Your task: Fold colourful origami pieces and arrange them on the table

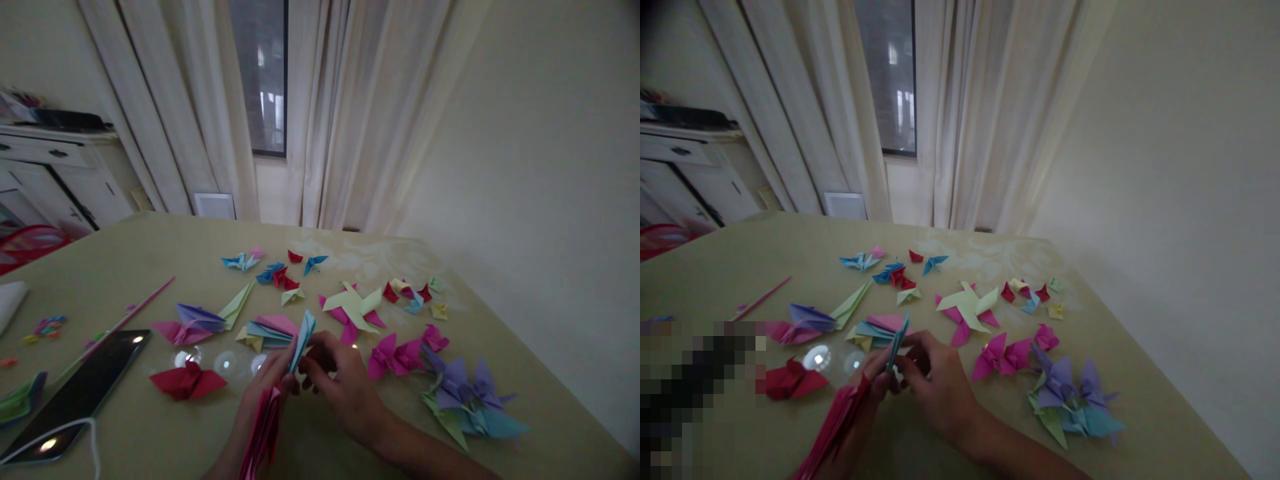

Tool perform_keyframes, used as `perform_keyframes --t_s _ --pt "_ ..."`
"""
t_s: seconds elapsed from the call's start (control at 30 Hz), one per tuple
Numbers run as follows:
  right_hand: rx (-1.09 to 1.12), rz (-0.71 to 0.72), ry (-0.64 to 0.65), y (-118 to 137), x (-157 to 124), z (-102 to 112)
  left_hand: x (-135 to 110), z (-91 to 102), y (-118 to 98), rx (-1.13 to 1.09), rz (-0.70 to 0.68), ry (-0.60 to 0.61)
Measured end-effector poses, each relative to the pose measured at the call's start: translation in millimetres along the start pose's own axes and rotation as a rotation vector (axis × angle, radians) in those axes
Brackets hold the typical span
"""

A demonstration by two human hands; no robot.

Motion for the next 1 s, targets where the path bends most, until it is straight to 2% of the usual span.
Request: perform_keyframes --t_s 0.07,0.1,0.13,0.2,0.33,0.47,0.53,0.6,0.73,0.8,0.9,1.0 --pt "0.168 -0.082 -0.059 -6 5 5 -8 -3.9 -14 0.039 -0.093 0.015" --pt "0.228 -0.092 -0.049 -7 7 5 -13 -6.3 -22 0.061 -0.142 0.036" --pt "0.279 -0.090 -0.018 -7 9 4 -17 -8.8 -28 0.082 -0.174 0.068" --pt "0.344 -0.075 0.073 -5 12 2 -24 -16.7 -32 0.130 -0.166 0.214" --pt "0.230 -0.025 0.102 1 13 13 -32 -25.9 -19 0.189 -0.009 0.527" --pt "0.078 0.039 0.213 12 9 16 -42 -32.8 1 0.120 0.247 0.741" --pt "0.039 0.058 0.188 16 8 19 -47 -38.2 1 0.042 0.286 0.809" --pt "0.056 0.042 0.165 17 7 19 -48 -40.3 -2 -0.007 0.272 0.807" --pt "0.324 -0.055 0.350 12 1 -1 -44 -35.1 -1 0.028 0.268 0.721" --pt "0.368 -0.086 0.360 9 1 -6 -44 -32.8 2 0.077 0.281 0.716" --pt "0.372 -0.166 0.220 -3 6 1 -44 -34.0 0 0.101 0.214 0.725" --pt "0.342 -0.116 -0.051 -6 15 25 -34 -31.9 -2 0.015 0.123 0.591"
Point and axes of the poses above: each hand's wrist, its own x-axis towards the middle knuckle, its own z-axis out of the back of the hand, y = z × x, the point moved 7 cm from there along x, towards the middle knuckle, and after that the axes turned 1 degree about z, right-handed, at the moved point
